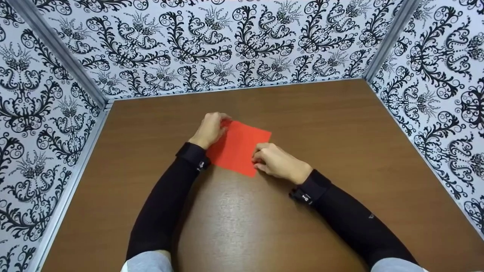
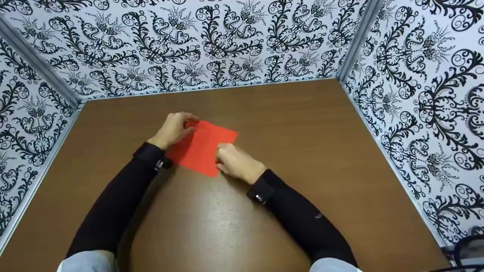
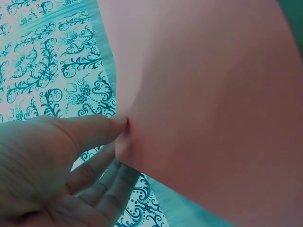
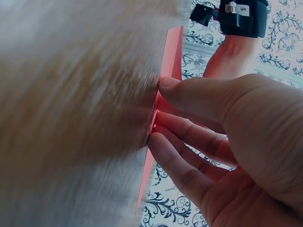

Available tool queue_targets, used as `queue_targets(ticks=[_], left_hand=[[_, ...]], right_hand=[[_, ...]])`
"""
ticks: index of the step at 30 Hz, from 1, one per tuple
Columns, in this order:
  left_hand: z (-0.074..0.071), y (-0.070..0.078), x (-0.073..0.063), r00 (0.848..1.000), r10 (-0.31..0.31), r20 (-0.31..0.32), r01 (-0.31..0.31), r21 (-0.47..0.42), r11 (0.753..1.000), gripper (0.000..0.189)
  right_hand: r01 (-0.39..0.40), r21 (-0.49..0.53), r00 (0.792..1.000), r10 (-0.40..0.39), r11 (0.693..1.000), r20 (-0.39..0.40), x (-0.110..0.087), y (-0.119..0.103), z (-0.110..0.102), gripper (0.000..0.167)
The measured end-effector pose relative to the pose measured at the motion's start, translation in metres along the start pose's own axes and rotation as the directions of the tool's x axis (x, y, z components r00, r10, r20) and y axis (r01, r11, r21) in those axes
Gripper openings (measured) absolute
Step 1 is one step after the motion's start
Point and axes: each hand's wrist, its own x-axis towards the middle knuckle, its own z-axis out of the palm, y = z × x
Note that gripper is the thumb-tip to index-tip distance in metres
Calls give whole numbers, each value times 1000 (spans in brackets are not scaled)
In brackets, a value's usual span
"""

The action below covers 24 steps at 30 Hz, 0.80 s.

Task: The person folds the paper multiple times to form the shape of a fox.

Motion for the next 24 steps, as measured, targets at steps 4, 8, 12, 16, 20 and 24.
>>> queue_targets(ticks=[4, 8, 12, 16, 20, 24], left_hand=[[-1, 0, 0, 998, 28, -48, -28, 4, 1000, 34], [-2, 1, -3, 997, 18, -79, -19, -21, 1000, 42], [0, 1, -4, 995, 0, -99, -6, -59, 998, 53], [0, 1, -5, 994, -12, -109, 2, -92, 996, 64], [-3, 3, -6, 992, -38, -119, 23, -123, 992, 69], [-7, 6, -7, 990, -54, -127, 35, -143, 989, 63]], right_hand=[[-3, 5, 1000, 3, 1000, -1, 0, -1, -1, 6], [5, 9, 1000, -5, 1000, -8, -2, -2, -1, 6], [11, 5, 1000, -11, 1000, -10, -4, -3, -1, 5], [11, 3, 1000, -10, 1000, -12, -6, -2, -1, 5], [10, -7, 1000, -10, 1000, -17, -4, -2, -1, 5], [6, -9, 1000, -6, 1000, -12, -3, -3, -2, 5]])
